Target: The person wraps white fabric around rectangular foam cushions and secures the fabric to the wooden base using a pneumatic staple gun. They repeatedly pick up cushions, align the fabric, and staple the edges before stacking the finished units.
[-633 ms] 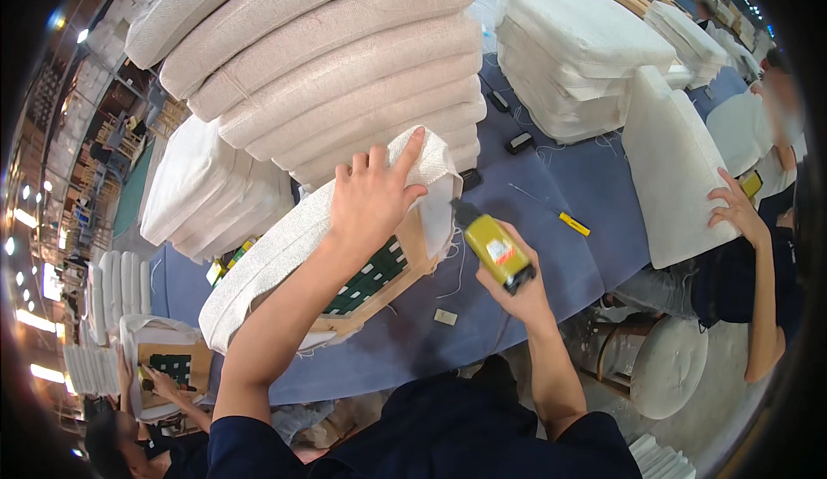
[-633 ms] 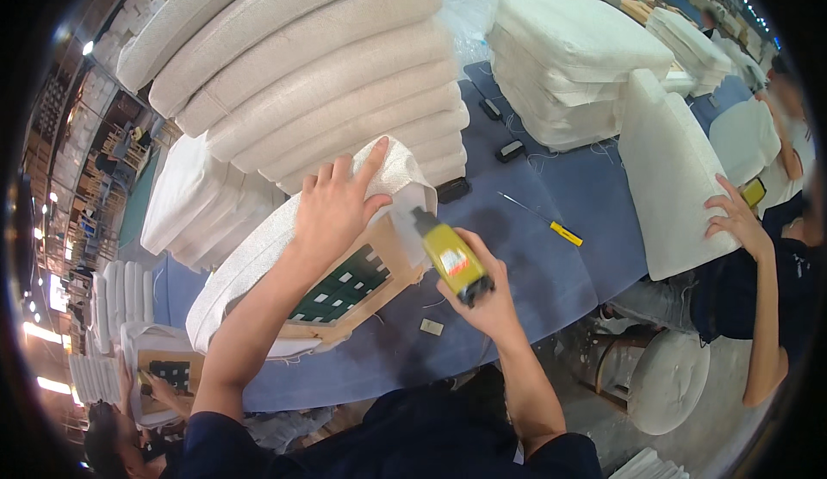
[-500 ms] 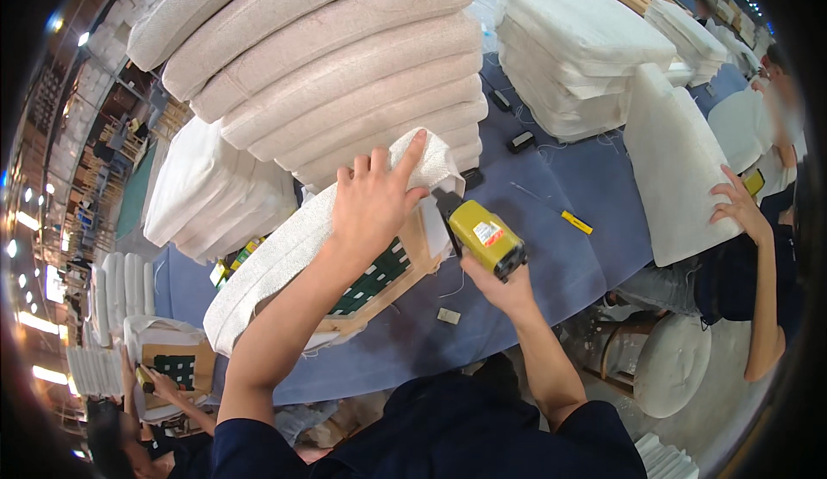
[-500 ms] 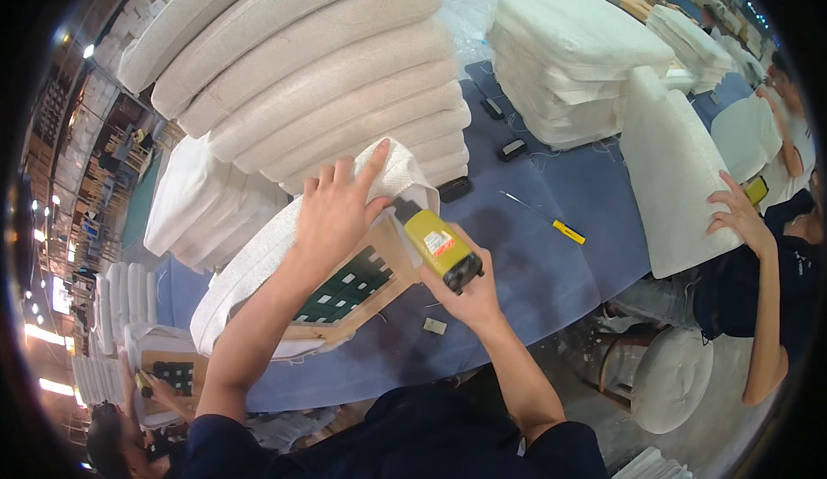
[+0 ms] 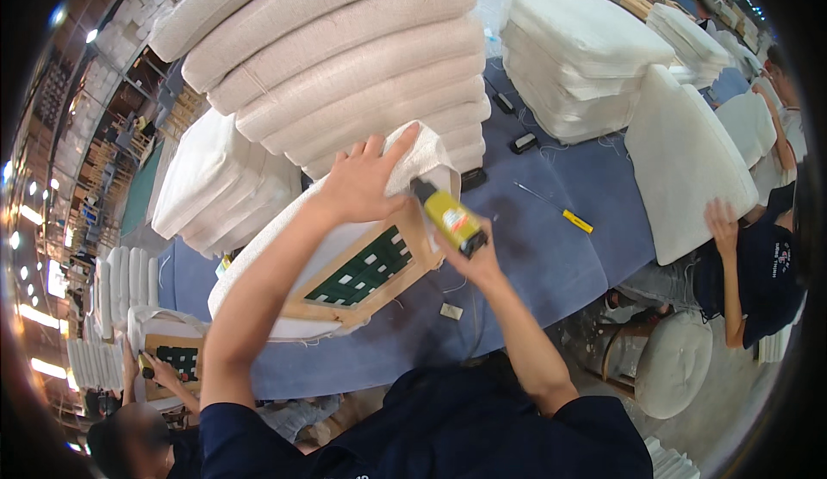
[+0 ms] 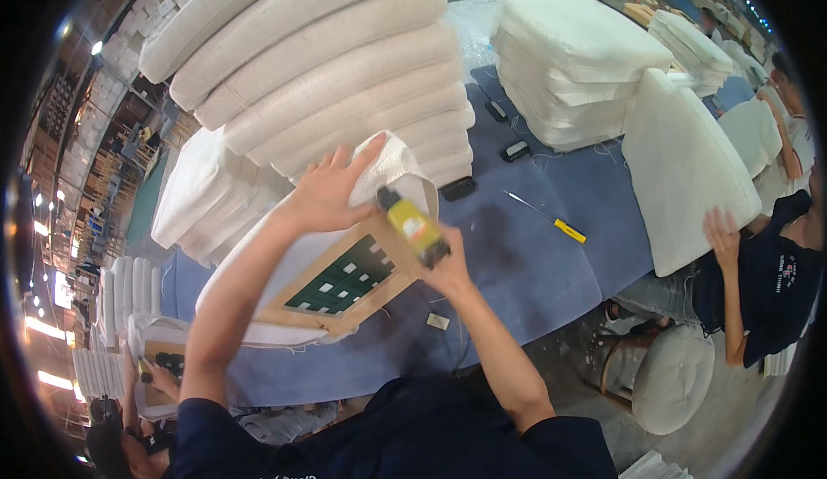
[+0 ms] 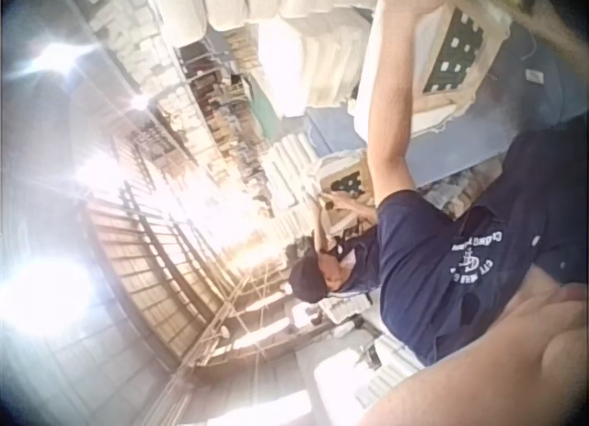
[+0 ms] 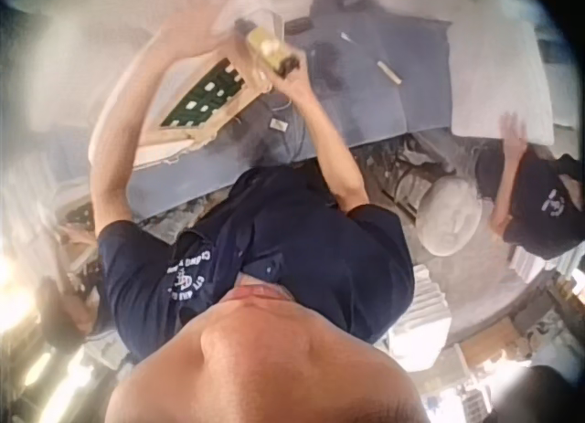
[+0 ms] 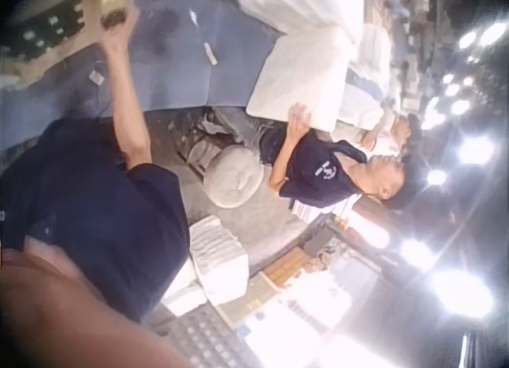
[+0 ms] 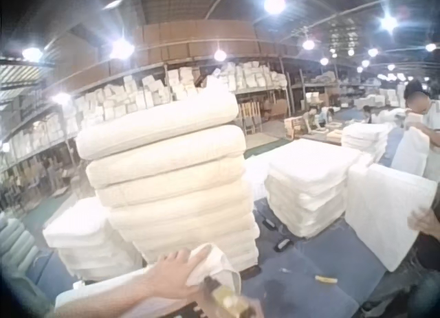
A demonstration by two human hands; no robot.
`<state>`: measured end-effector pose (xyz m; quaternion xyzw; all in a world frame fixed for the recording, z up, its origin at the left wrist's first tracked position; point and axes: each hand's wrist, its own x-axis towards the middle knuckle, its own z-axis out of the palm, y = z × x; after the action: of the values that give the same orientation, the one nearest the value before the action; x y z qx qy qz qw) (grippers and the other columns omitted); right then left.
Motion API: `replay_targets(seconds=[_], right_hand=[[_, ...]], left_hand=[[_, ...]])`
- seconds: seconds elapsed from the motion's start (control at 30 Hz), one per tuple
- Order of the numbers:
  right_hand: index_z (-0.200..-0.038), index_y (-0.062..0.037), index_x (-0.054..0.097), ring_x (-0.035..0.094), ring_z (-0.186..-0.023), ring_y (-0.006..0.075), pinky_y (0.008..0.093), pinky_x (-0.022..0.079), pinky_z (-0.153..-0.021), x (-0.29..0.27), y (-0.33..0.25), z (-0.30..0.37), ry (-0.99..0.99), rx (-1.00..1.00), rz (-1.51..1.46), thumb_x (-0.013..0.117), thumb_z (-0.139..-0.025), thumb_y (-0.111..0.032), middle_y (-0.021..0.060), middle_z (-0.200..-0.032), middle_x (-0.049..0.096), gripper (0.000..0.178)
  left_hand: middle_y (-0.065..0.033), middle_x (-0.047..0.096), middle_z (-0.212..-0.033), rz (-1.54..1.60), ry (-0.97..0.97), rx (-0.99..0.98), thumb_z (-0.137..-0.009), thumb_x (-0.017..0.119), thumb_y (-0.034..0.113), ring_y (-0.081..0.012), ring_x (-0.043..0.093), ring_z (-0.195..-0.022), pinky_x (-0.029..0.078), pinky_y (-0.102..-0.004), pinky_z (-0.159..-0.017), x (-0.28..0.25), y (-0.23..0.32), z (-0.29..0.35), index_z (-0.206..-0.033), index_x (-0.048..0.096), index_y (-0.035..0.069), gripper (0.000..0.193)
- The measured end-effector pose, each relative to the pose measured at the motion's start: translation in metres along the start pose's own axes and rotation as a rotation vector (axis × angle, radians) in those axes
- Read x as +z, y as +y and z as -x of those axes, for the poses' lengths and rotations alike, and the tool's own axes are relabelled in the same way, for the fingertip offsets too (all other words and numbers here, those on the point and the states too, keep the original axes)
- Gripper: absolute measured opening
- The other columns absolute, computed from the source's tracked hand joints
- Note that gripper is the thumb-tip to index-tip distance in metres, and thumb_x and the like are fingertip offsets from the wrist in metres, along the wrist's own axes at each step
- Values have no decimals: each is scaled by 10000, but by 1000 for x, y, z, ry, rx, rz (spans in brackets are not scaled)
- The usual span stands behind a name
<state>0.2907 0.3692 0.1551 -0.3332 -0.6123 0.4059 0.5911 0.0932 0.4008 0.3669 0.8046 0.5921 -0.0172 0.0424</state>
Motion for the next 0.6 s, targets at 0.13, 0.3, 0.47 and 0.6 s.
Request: replay_targets(seconds=[0.13,0.3,0.47,0.6], right_hand=[[-1162,-1,711,773,-760,280,338,585,-711,24,-29,35,-167,-128,143,836,-819,-75,151,-888,770,373],[-1152,-9,719,773,-760,333,339,580,-699,50,-39,50,-155,138,23,808,-819,-72,166,-868,755,351],[-1114,-23,732,773,-743,308,335,582,-699,57,-44,40,-155,104,99,813,-839,-81,139,-856,762,293],[-1086,-16,737,780,-747,272,323,580,-706,62,-45,37,-160,106,164,826,-835,-73,139,-860,765,272]], left_hand=[[-267,441,-1648,525,-191,95,-1114,434,565,-425,400,-1544,298,-446,-1289,2,-81,0,-1749,174,254,753],[-244,497,-1622,516,-116,-90,-1155,288,557,-434,512,-1457,394,-467,-1222,14,-72,11,-1742,202,230,678],[-289,620,-1366,107,76,-116,-1144,415,449,-521,665,-1168,535,-571,-1014,10,-26,35,-1714,291,248,617],[-286,601,-1201,8,162,-98,-1072,621,359,-497,682,-1064,576,-568,-905,15,-24,37,-1705,314,275,709]])
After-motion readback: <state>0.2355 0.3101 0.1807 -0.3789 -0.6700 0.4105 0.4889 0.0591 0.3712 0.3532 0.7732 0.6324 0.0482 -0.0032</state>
